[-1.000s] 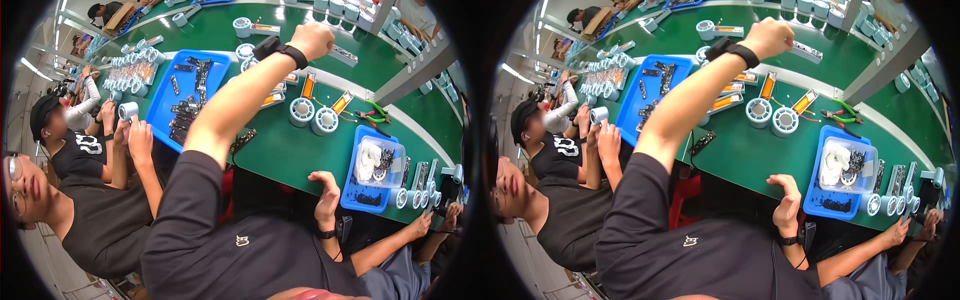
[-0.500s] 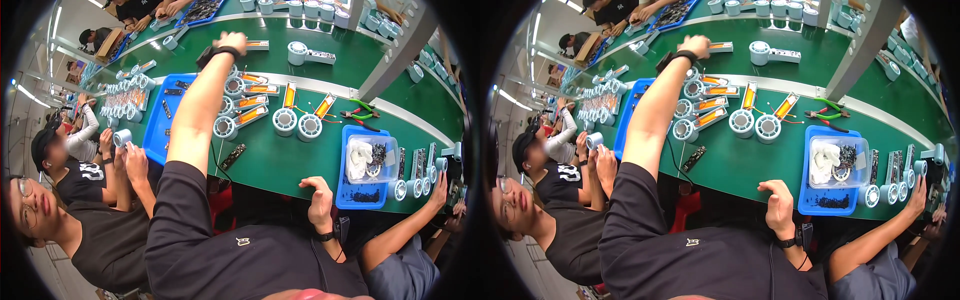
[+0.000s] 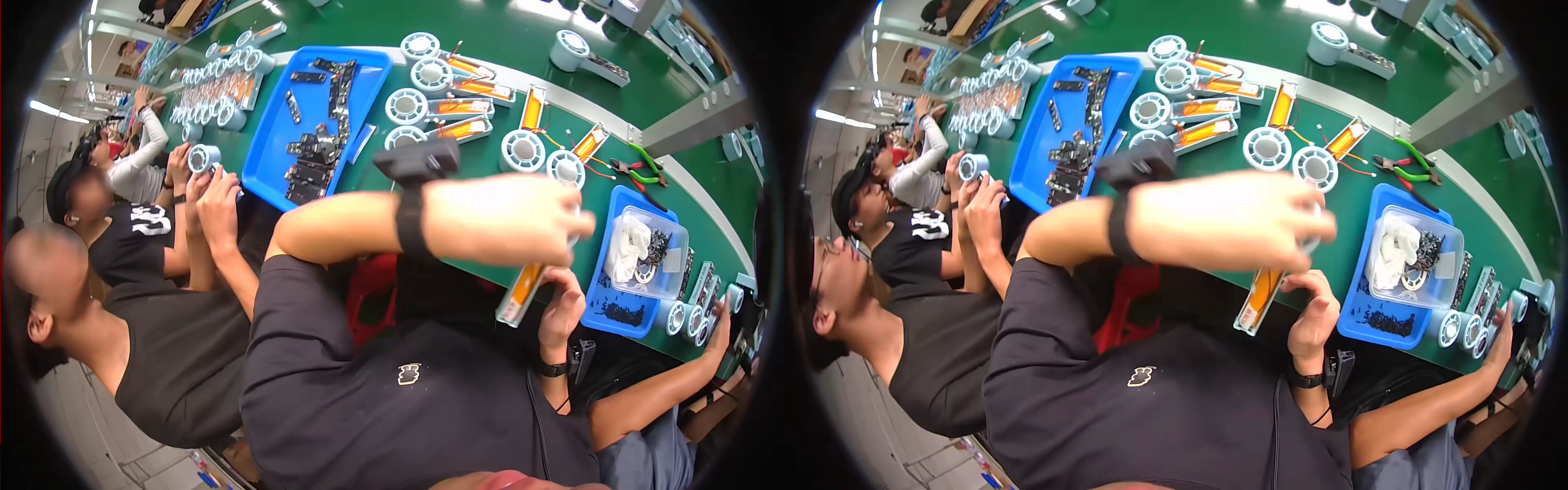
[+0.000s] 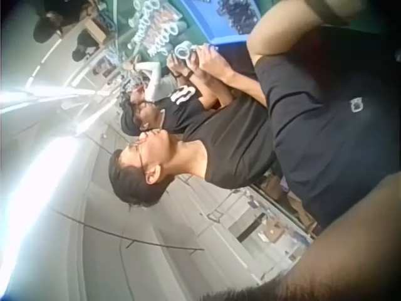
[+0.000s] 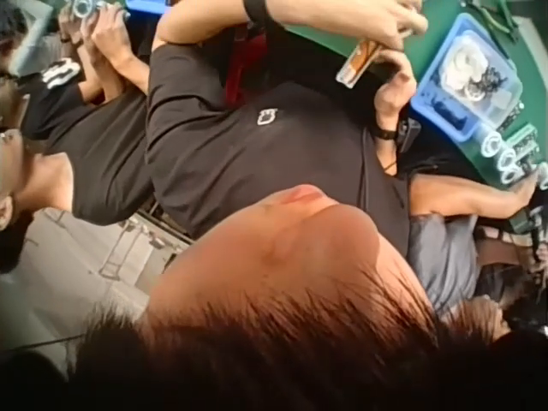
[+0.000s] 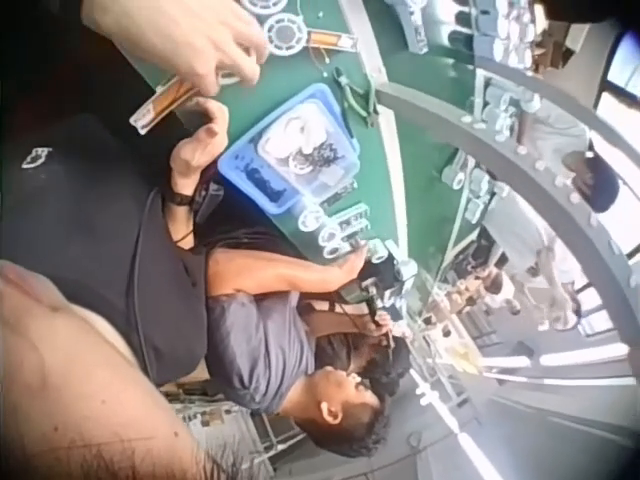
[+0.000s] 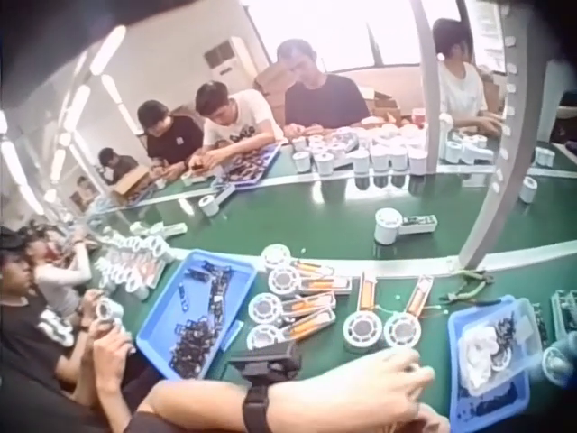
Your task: The person picks up a circuit board and a fan housing, connects the battery wires to the board, and presses the board into the housing. They then set the assembly down and pick up another circuit board to repeat the process.
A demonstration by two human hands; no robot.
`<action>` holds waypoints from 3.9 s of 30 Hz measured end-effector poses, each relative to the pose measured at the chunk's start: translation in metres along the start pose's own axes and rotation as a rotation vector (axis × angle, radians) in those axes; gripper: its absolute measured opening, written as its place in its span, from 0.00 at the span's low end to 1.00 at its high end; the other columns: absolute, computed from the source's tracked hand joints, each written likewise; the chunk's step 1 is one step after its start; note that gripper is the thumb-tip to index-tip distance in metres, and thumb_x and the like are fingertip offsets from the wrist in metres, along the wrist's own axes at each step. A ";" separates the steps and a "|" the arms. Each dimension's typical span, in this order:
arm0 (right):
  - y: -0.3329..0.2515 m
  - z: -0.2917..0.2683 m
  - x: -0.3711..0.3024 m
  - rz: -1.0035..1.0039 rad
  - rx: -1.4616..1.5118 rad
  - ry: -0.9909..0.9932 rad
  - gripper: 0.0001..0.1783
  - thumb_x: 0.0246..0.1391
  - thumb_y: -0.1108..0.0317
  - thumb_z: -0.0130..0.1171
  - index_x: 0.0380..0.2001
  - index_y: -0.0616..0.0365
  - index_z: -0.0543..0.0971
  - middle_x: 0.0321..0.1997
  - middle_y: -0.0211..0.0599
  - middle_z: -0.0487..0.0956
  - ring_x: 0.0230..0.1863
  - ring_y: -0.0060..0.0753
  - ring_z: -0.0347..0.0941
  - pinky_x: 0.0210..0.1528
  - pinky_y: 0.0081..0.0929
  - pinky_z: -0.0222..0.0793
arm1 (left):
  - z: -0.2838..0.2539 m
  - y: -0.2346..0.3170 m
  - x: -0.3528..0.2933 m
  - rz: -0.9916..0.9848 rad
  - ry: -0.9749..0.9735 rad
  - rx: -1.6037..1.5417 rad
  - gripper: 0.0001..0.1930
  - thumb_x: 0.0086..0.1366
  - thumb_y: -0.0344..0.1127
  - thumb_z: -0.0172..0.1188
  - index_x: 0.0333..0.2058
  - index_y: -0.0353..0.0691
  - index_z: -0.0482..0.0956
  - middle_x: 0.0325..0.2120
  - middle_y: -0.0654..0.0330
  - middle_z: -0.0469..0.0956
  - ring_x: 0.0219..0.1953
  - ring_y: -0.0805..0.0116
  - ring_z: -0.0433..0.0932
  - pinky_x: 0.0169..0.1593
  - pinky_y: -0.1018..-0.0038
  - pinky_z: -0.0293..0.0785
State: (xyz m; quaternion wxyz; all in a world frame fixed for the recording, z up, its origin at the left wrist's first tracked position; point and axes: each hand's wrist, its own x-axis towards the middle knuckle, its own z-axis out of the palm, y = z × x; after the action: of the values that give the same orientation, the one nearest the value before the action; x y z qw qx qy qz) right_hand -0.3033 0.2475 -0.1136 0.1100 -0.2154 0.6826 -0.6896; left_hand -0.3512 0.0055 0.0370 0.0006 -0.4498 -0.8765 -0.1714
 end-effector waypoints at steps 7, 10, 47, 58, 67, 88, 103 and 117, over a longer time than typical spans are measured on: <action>-0.013 0.004 0.004 -0.023 -0.056 -0.002 0.35 0.77 0.46 0.37 0.37 0.71 0.79 0.33 0.43 0.79 0.37 0.37 0.76 0.46 0.31 0.69 | 0.068 0.023 -0.021 -0.135 0.260 0.211 0.09 0.52 0.32 0.68 0.35 0.47 0.87 0.49 0.60 0.78 0.57 0.54 0.75 0.57 0.60 0.76; -0.014 0.001 0.005 0.026 -0.074 -0.020 0.32 0.77 0.47 0.40 0.38 0.69 0.77 0.35 0.43 0.78 0.38 0.33 0.74 0.45 0.28 0.68 | 0.060 0.036 -0.050 -0.481 0.615 -0.028 0.11 0.57 0.30 0.69 0.40 0.42 0.85 0.49 0.57 0.78 0.50 0.53 0.79 0.54 0.60 0.78; -0.061 0.011 0.032 -0.150 -0.403 -0.289 0.18 0.49 0.82 0.72 0.44 0.63 0.82 0.37 0.40 0.83 0.28 0.29 0.78 0.29 0.25 0.74 | 0.127 0.034 -0.055 -0.777 1.038 -0.225 0.12 0.52 0.21 0.73 0.34 0.38 0.81 0.33 0.59 0.74 0.36 0.62 0.78 0.40 0.70 0.76; -0.047 0.000 0.035 -0.426 -0.561 -0.024 0.14 0.48 0.88 0.69 0.39 0.66 0.82 0.38 0.46 0.84 0.32 0.39 0.81 0.34 0.28 0.77 | 0.117 0.038 -0.040 -0.716 0.905 -0.143 0.20 0.60 0.16 0.65 0.52 0.34 0.81 0.40 0.53 0.81 0.36 0.66 0.82 0.40 0.73 0.80; -0.055 0.010 0.037 -0.430 -0.420 -0.165 0.15 0.47 0.89 0.68 0.40 0.65 0.84 0.38 0.46 0.86 0.34 0.41 0.81 0.36 0.30 0.78 | 0.108 0.059 -0.051 -0.595 0.955 -0.537 0.13 0.73 0.25 0.56 0.54 0.31 0.78 0.40 0.51 0.82 0.36 0.63 0.82 0.41 0.72 0.78; -0.059 0.006 0.045 -0.012 -0.244 -0.407 0.19 0.48 0.88 0.69 0.44 0.63 0.83 0.32 0.37 0.80 0.32 0.29 0.79 0.30 0.27 0.74 | 0.111 0.058 -0.054 -0.821 0.662 -0.938 0.10 0.76 0.28 0.51 0.51 0.34 0.79 0.38 0.49 0.84 0.37 0.56 0.87 0.41 0.67 0.81; -0.029 0.020 0.042 -0.215 -0.219 -0.182 0.10 0.53 0.86 0.66 0.38 0.64 0.85 0.37 0.42 0.84 0.34 0.29 0.83 0.33 0.21 0.77 | 0.110 0.067 -0.055 -0.876 0.650 -1.132 0.15 0.81 0.34 0.45 0.57 0.36 0.76 0.25 0.62 0.79 0.21 0.81 0.69 0.26 0.79 0.67; -0.032 0.027 0.046 -0.308 -0.321 -0.053 0.12 0.47 0.85 0.70 0.37 0.65 0.85 0.33 0.39 0.84 0.26 0.30 0.81 0.26 0.24 0.75 | 0.117 0.076 -0.052 -0.811 0.730 -1.339 0.21 0.77 0.31 0.46 0.66 0.35 0.68 0.32 0.61 0.78 0.25 0.82 0.65 0.30 0.82 0.64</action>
State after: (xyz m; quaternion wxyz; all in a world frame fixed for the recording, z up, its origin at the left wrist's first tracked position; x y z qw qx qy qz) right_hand -0.3272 0.2040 -0.0761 -0.0145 -0.3499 0.7395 -0.5749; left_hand -0.2422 0.0404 -0.0585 -0.0445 0.0753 -0.6288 -0.7726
